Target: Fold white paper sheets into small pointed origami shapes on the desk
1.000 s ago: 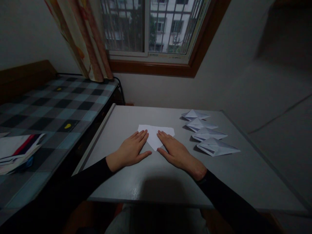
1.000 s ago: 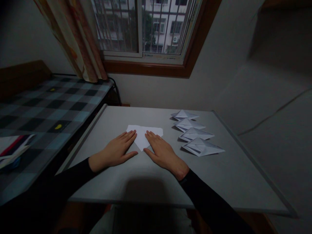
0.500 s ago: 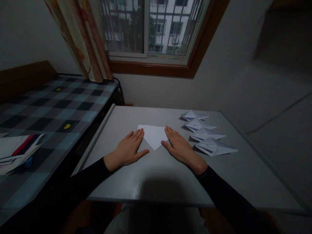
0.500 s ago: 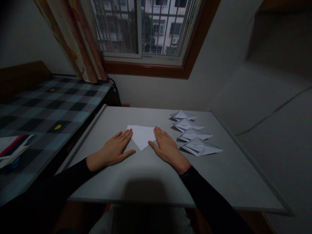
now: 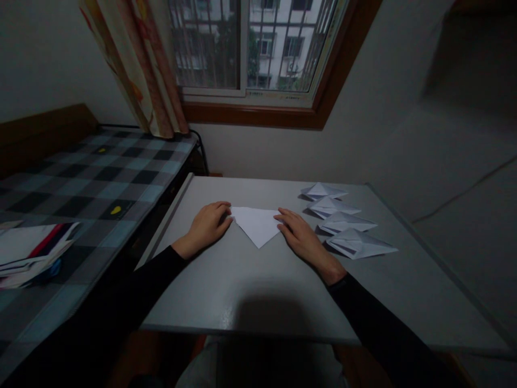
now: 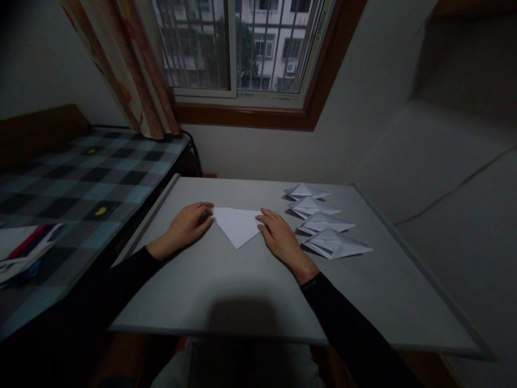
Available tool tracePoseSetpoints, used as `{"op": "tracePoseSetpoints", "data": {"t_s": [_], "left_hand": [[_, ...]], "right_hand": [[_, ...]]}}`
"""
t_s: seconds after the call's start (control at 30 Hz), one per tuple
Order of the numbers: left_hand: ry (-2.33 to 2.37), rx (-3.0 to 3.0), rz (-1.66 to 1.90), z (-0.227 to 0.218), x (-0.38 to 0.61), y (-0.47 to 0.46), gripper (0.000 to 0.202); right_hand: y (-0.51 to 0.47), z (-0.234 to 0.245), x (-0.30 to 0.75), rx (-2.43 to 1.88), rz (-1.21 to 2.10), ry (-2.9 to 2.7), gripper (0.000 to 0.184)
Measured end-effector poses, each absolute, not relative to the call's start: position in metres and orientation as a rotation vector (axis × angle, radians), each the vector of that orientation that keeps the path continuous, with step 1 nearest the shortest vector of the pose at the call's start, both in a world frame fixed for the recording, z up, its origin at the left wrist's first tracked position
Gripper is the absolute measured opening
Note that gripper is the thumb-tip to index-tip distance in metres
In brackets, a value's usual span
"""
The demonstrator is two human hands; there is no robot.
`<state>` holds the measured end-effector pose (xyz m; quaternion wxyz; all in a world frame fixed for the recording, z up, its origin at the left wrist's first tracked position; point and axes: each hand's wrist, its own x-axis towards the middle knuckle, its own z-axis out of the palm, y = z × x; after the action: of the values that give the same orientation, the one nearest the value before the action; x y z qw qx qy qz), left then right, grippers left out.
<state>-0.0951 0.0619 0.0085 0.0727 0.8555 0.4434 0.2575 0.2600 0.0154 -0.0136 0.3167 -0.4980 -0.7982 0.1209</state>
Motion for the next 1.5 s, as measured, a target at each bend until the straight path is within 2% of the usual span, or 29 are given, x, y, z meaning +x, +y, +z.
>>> {"op": "tracePoseSetpoints", "data": {"t_s": [0.1,0.33,0.5,0.8,1.1,1.23,1.33,1.43,1.5], "left_hand": [[1.263,2.510,0.802,0.003,-0.097,0.067,0.029],[1.224,2.431,0.841,-0.003,-0.093,0.074,0.026],[1.124,2.439,0.810,-0.005,-0.094,0.077,0.049],[0.978,2.460,0.741,0.000,-0.100,0.080,0.062],[0.958,2.421,0.806,0.002,-0.101,0.079,0.067],[1.008,2.372,0.857,0.008,-0.099,0.076,0.062],[1.008,2.351,0.848,0.011,-0.097,0.075,0.046],[0.938,2.390,0.808,0.014,-0.095,0.074,0.022],[0.910,2.451,0.768,0.016,-0.096,0.073,0.016]], "right_hand": [[0.021,-0.016,0.262,-1.314,0.328,-2.087,0.035],[0.033,-0.020,0.268,-1.315,0.285,-2.131,0.039],[0.034,-0.021,0.269,-1.318,0.239,-2.186,0.050],[0.032,-0.010,0.268,-1.211,0.284,-2.263,0.050],[0.030,-0.003,0.267,-1.082,0.388,-2.194,0.052],[0.027,0.004,0.264,-1.128,0.390,-2.171,0.055],[0.023,0.010,0.261,-1.163,0.363,-2.147,0.053],[0.022,0.014,0.259,-1.145,0.341,-2.147,0.034],[0.021,0.015,0.258,-1.111,0.336,-2.175,0.018]]}}
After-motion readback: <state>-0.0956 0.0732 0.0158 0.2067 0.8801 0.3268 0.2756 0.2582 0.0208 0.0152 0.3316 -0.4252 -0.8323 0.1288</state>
